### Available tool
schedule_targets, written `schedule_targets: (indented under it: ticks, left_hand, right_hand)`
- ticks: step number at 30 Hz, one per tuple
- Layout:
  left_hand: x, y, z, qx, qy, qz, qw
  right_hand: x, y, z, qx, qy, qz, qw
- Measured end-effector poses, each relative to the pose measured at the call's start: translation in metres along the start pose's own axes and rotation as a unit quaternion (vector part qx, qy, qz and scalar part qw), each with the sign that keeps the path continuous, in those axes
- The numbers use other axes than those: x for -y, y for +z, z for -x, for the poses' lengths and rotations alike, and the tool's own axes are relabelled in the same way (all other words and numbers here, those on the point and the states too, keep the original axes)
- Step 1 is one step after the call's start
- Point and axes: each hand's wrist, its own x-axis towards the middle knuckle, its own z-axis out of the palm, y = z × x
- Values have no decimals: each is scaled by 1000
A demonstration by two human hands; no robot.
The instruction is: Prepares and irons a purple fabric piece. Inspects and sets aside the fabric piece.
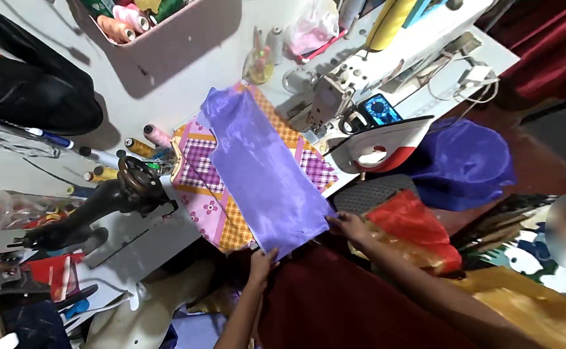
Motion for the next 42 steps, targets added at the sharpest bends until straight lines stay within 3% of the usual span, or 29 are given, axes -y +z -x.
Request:
schedule_targets:
  ticks: [2,5,9,14,17,20,24,27,28,29,31,32,33,34,36,42]
  left_hand:
    - [4,-2,-3,0,14,-21,1000]
    - [-13,-8,-5,-24,72,-35,997]
    - [-44,-21,-16,-51,120,-39,991]
    - [-92,-29,-34,-109,138,-123,977]
    - [-119,-33,-52,-113,167,-140,969]
    - [-140,-29,-71,-114,176,-61,976]
    - [-162,-26,-84,-154,127,-33,979]
    - [-159,-31,-93,-171,116,-44,977]
    - [-156,-33,-95,-172,117,-47,977]
    - [-154,-33,-97,-172,119,-43,977]
    - [-153,-32,-98,-166,114,-24,979]
    - [-153,-32,-98,-165,111,-15,980]
    - [-154,-33,-97,-166,108,-14,980]
    - [-154,-34,-96,-168,103,-21,980]
    - [-152,-36,-101,-169,100,-39,980]
    - [-150,-37,-105,-176,92,-42,979]
  right_hand:
    - [-7,-2,4,-40,-20,69,997]
    - [12,1,10,-106,-115,211,965]
    - [76,32,-12,-79,-280,223,931]
    - [186,86,-98,-75,-351,203,911]
    - [261,103,-156,-131,-313,211,917]
    - [320,110,-202,-158,-218,239,933]
    - [362,97,-236,-191,-143,406,882]
    - [386,102,-192,-172,-187,461,850]
    - [415,108,-150,-80,-113,513,847]
    - [431,117,-120,-55,-88,535,839]
    - [439,123,-109,-56,-79,548,831]
    - [437,115,-130,-37,-72,563,822]
    - [424,101,-167,-40,-101,568,816]
    - [385,89,-221,-141,-225,517,814]
    - [378,76,-276,-143,-184,503,832]
    - [400,83,-265,-105,-114,470,869]
